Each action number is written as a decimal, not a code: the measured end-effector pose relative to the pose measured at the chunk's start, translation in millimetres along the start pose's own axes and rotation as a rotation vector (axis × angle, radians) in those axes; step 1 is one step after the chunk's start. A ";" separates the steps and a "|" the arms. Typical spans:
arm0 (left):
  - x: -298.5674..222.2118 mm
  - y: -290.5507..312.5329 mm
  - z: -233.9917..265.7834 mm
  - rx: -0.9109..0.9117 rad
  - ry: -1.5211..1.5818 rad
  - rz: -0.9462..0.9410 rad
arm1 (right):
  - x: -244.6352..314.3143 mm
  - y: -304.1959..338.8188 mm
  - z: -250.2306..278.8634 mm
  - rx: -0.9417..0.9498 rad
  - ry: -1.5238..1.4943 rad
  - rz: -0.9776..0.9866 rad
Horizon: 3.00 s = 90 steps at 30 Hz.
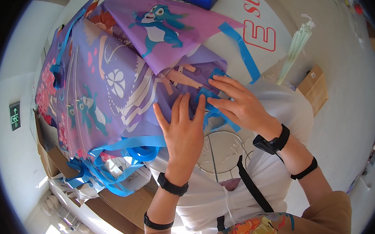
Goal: Assembling plastic kites by attaching blue tails using adhesive tape.
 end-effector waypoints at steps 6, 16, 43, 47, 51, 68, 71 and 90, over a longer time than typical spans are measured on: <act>-7.6 -22.4 40.9 0.057 0.146 0.059 | -1.0 -0.6 -3.4 -0.053 0.025 0.031; 20.0 -202.8 33.2 -0.447 1.512 0.625 | -4.0 0.5 -9.2 -0.057 0.035 0.080; 14.6 -251.8 -19.9 -0.430 1.784 0.980 | -7.4 2.6 -25.4 -0.120 -0.040 -0.003; 18.8 -255.0 -35.8 -0.298 1.534 0.984 | -9.1 2.1 -26.1 -0.051 -0.019 0.035; 7.4 -249.6 -10.5 -0.180 1.241 0.594 | -8.5 1.9 -22.8 -0.060 0.014 0.054; 42.2 -84.4 -1.5 0.375 0.991 0.054 | -3.6 1.9 -10.6 -0.110 0.027 0.045; 47.0 -68.8 0.5 0.510 0.990 0.103 | -3.0 2.1 -9.7 -0.077 0.044 0.043; 29.8 -93.7 -1.1 0.568 0.280 -0.334 | -3.4 1.2 -9.0 -0.074 0.009 0.031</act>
Point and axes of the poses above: each hand's wrist, its own y-axis away from the middle knuckle, its own z-axis out of the back of the hand, x = y × z, the point moved 6 cm from there along -y, towards the middle knuckle, and after that the axes turned 7 degrees about -z, right-handed, at the moved point
